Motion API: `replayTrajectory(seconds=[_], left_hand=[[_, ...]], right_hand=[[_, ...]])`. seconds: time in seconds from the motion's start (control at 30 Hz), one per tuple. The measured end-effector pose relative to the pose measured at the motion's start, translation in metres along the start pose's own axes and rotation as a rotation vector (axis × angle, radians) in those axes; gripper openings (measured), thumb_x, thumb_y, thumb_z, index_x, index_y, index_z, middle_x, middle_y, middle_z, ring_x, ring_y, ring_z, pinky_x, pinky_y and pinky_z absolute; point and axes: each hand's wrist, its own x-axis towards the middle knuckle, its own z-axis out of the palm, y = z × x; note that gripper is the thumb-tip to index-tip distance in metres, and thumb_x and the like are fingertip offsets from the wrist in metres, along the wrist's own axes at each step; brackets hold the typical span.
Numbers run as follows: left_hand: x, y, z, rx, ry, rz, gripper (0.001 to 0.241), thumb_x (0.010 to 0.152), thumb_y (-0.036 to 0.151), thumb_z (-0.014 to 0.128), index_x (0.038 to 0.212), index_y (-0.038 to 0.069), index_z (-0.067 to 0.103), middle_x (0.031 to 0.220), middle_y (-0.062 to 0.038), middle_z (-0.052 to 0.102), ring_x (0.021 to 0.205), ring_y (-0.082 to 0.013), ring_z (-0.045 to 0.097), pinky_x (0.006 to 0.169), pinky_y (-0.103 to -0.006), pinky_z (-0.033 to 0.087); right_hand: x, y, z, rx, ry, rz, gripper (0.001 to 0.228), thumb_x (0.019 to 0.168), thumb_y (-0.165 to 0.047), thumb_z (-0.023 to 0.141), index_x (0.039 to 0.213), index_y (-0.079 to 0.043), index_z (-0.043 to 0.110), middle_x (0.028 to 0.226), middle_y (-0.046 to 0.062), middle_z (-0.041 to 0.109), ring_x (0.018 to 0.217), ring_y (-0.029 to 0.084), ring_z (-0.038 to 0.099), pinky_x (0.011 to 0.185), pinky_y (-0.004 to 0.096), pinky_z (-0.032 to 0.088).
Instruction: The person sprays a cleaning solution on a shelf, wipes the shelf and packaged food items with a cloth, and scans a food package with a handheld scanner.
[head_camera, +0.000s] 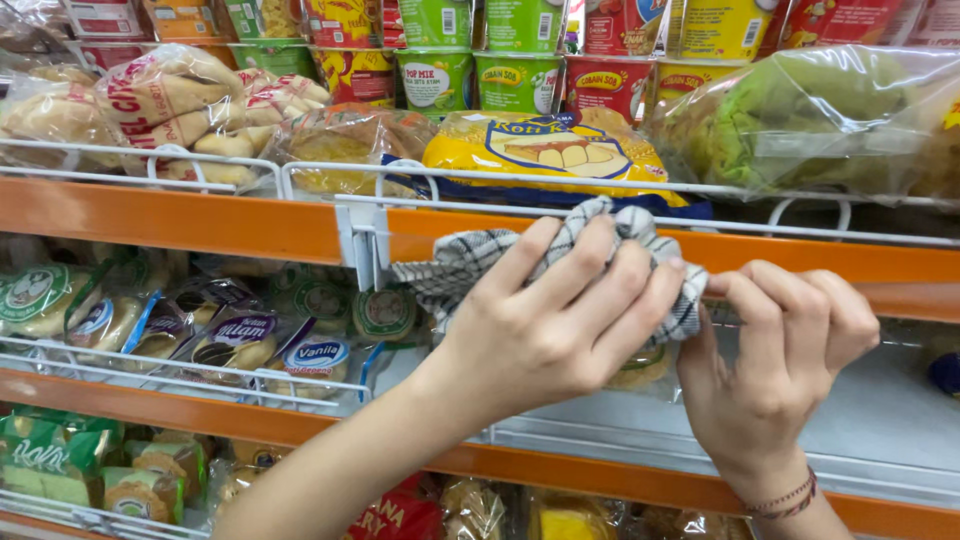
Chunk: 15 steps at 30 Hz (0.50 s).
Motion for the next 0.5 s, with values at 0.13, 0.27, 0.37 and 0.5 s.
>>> replayTrajectory(seconds=[0.13,0.27,0.37,0.5], left_hand=[[-0.013,-0.022,-0.012,0.040,-0.031,-0.004,0.024,0.100,0.018,0.066,0.122,0.009,0.070,0.116,-0.005,0.068,0.112,-0.0241,0.064,0.102,-0.0433,0.048],[-0.028,-0.044,-0.028,0.053,-0.056,-0.074,0.028,0.090,0.021,0.077,0.114,0.011,0.070,0.110,-0.004,0.069,0.103,-0.0247,0.064,0.096,-0.0441,0.048],[-0.034,-0.049,-0.033,-0.079,-0.075,-0.136,0.048,0.071,0.033,0.086,0.110,0.010,0.071,0.105,-0.006,0.069,0.100,-0.0282,0.063,0.091,-0.0473,0.047],[-0.042,-0.058,-0.043,-0.141,0.019,-0.294,0.044,0.076,0.028,0.090,0.110,0.009,0.069,0.101,-0.005,0.069,0.097,-0.0256,0.064,0.091,-0.0457,0.046]], right_hand=[[0.005,-0.001,-0.005,-0.026,0.006,-0.039,0.028,0.099,-0.014,0.088,0.116,-0.009,0.067,0.119,0.004,0.058,0.123,0.028,0.046,0.108,0.040,0.033],[0.007,-0.005,-0.005,-0.041,0.000,-0.034,0.029,0.100,-0.019,0.090,0.114,-0.010,0.067,0.119,0.003,0.058,0.123,0.027,0.046,0.108,0.040,0.031],[0.005,-0.007,-0.002,-0.043,0.019,-0.023,0.028,0.100,-0.020,0.089,0.113,-0.010,0.066,0.118,0.003,0.058,0.122,0.027,0.047,0.108,0.041,0.031],[-0.001,-0.007,0.003,-0.029,0.059,-0.002,0.023,0.100,-0.020,0.081,0.114,-0.009,0.066,0.119,0.004,0.058,0.124,0.028,0.046,0.110,0.040,0.031]])
